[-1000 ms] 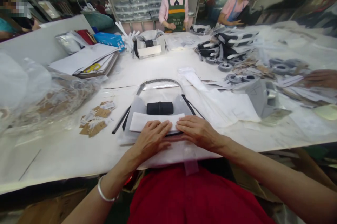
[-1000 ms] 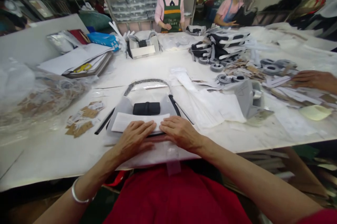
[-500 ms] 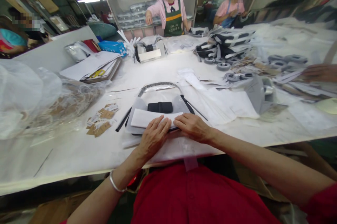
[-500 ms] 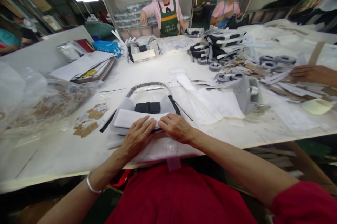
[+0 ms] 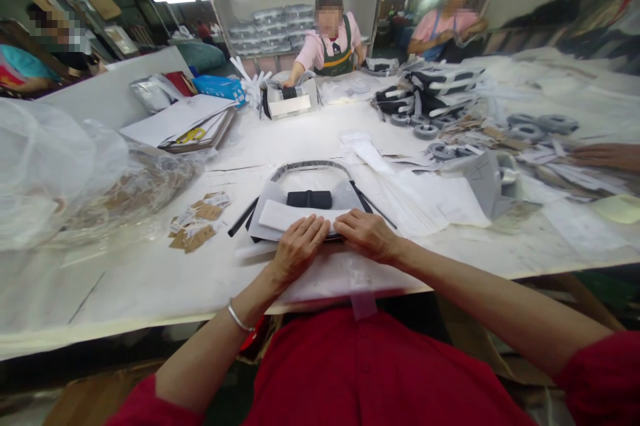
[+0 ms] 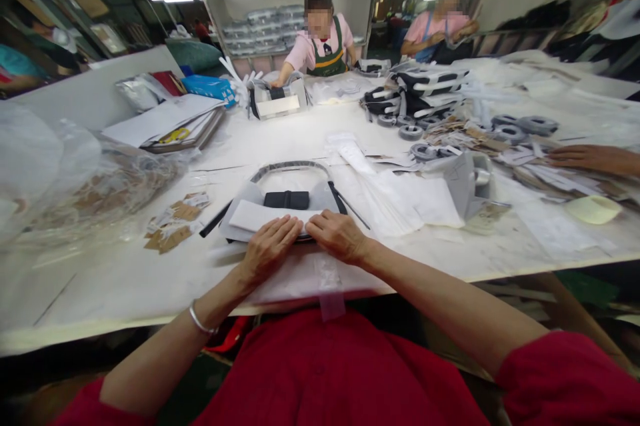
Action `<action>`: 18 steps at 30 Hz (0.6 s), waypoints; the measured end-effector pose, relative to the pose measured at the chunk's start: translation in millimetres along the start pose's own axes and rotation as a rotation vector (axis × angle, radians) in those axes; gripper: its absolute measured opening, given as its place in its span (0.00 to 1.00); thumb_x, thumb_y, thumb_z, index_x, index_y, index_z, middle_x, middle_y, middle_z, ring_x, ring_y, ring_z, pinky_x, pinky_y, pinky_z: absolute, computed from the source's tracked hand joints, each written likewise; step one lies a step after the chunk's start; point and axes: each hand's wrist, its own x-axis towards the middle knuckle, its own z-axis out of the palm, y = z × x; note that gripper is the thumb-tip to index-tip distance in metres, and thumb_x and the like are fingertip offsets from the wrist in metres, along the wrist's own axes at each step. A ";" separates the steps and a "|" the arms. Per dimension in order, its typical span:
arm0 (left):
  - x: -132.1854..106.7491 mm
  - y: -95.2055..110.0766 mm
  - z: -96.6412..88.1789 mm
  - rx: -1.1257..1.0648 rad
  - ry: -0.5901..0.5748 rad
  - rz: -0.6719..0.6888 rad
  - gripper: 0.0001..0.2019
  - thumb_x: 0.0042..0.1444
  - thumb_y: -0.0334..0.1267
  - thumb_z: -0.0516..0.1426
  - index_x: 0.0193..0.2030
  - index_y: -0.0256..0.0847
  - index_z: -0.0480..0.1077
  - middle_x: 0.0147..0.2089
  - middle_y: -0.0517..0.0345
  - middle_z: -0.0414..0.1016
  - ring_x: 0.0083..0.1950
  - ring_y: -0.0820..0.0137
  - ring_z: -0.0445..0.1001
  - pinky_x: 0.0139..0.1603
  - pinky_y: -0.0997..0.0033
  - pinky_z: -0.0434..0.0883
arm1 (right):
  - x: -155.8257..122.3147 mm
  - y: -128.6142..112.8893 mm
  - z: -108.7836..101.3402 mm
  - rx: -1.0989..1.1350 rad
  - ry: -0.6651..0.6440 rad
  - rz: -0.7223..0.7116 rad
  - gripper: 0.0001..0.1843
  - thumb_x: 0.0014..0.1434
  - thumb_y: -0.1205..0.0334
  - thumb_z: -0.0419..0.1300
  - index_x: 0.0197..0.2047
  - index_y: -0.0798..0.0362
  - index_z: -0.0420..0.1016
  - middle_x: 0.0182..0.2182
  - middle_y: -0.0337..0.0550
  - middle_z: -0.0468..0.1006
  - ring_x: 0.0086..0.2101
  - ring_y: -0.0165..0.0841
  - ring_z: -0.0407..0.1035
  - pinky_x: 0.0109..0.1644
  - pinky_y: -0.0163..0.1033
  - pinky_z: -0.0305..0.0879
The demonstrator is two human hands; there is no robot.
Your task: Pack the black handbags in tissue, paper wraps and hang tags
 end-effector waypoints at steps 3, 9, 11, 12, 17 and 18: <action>-2.1 6.9 -1.5 0.074 -0.006 0.000 0.22 0.65 0.28 0.49 0.66 0.32 0.60 0.64 0.43 0.68 0.66 0.59 0.65 0.66 0.57 0.63 | -1.7 -3.2 2.9 -0.020 0.035 0.010 0.08 0.67 0.67 0.53 0.42 0.53 0.74 0.38 0.45 0.77 0.38 0.36 0.66 0.40 0.38 0.62; 9.9 16.5 -13.0 0.144 -0.222 0.004 0.24 0.64 0.27 0.46 0.67 0.27 0.56 0.65 0.33 0.64 0.67 0.53 0.63 0.65 0.50 0.63 | -4.9 -6.0 7.3 -0.015 0.047 0.056 0.07 0.65 0.67 0.55 0.43 0.53 0.74 0.39 0.46 0.77 0.39 0.36 0.66 0.42 0.39 0.62; 15.2 14.3 -13.8 0.123 -0.239 0.026 0.23 0.64 0.26 0.46 0.65 0.26 0.58 0.62 0.32 0.66 0.65 0.53 0.65 0.62 0.50 0.65 | -3.3 -7.3 5.9 -0.014 0.045 0.075 0.06 0.64 0.67 0.56 0.42 0.53 0.74 0.38 0.46 0.77 0.39 0.37 0.67 0.42 0.39 0.63; 17.5 12.1 -13.9 0.105 -0.236 0.042 0.22 0.64 0.26 0.46 0.64 0.26 0.59 0.61 0.32 0.68 0.64 0.53 0.66 0.61 0.51 0.67 | -2.1 -8.4 4.3 -0.017 0.040 0.084 0.06 0.64 0.68 0.56 0.42 0.54 0.74 0.38 0.46 0.77 0.38 0.37 0.67 0.42 0.40 0.63; 27.7 -2.6 -19.4 0.050 -0.194 0.062 0.19 0.64 0.28 0.46 0.61 0.29 0.61 0.56 0.37 0.72 0.58 0.58 0.71 0.55 0.57 0.70 | 4.2 -17.4 -9.2 -0.037 0.001 0.126 0.21 0.56 0.56 0.66 0.50 0.56 0.70 0.45 0.53 0.76 0.45 0.45 0.67 0.50 0.49 0.63; 30.2 -5.7 -22.0 0.040 -0.184 0.054 0.18 0.64 0.28 0.46 0.60 0.29 0.61 0.55 0.37 0.72 0.57 0.59 0.72 0.55 0.58 0.70 | 5.6 -18.6 -11.7 -0.056 0.005 0.126 0.29 0.54 0.53 0.69 0.54 0.57 0.68 0.48 0.55 0.74 0.49 0.48 0.66 0.54 0.53 0.61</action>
